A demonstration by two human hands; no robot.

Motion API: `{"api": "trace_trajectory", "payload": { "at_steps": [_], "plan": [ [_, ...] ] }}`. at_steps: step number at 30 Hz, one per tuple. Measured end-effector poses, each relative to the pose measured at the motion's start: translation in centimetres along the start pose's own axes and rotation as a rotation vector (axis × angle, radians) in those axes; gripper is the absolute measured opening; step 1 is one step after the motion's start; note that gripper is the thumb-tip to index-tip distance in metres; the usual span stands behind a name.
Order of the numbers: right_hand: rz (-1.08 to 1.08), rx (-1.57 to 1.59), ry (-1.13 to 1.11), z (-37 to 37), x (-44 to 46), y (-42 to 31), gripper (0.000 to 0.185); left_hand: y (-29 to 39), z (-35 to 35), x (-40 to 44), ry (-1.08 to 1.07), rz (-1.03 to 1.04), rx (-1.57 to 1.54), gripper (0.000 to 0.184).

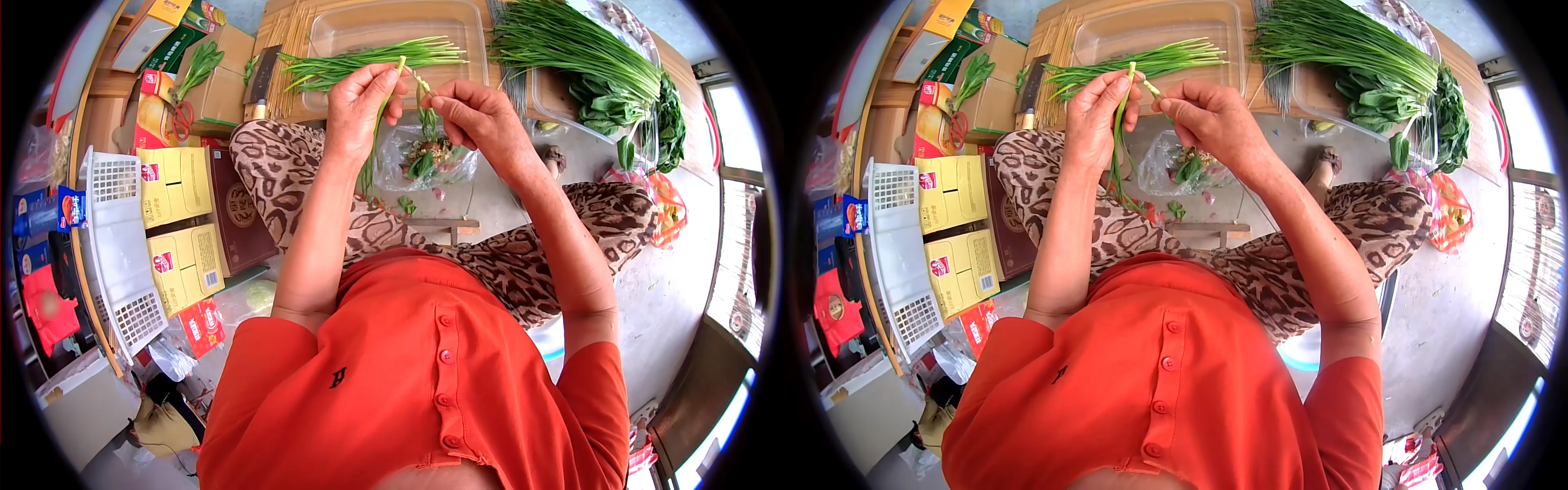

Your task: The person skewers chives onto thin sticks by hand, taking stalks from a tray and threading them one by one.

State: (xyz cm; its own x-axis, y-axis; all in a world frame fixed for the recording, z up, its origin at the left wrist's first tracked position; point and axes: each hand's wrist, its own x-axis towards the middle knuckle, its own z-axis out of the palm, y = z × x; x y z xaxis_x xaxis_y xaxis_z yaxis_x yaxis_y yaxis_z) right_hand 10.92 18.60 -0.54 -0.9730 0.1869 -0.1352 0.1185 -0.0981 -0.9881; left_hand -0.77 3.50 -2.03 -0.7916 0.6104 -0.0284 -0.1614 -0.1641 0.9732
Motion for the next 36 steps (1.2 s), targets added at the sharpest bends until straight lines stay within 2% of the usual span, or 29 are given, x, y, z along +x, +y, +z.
{"api": "trace_trajectory", "payload": {
  "at_steps": [21,36],
  "plan": [
    [0.009,-0.014,0.007,0.2,0.0,-0.1,0.018,0.1,-0.1,0.0,-0.001,-0.006,0.023,0.021],
    [0.020,0.002,-0.021,0.0,-0.2,-0.3,0.018,1.0,-0.9,0.3,-0.072,0.019,0.184,0.022]
  ]
}}
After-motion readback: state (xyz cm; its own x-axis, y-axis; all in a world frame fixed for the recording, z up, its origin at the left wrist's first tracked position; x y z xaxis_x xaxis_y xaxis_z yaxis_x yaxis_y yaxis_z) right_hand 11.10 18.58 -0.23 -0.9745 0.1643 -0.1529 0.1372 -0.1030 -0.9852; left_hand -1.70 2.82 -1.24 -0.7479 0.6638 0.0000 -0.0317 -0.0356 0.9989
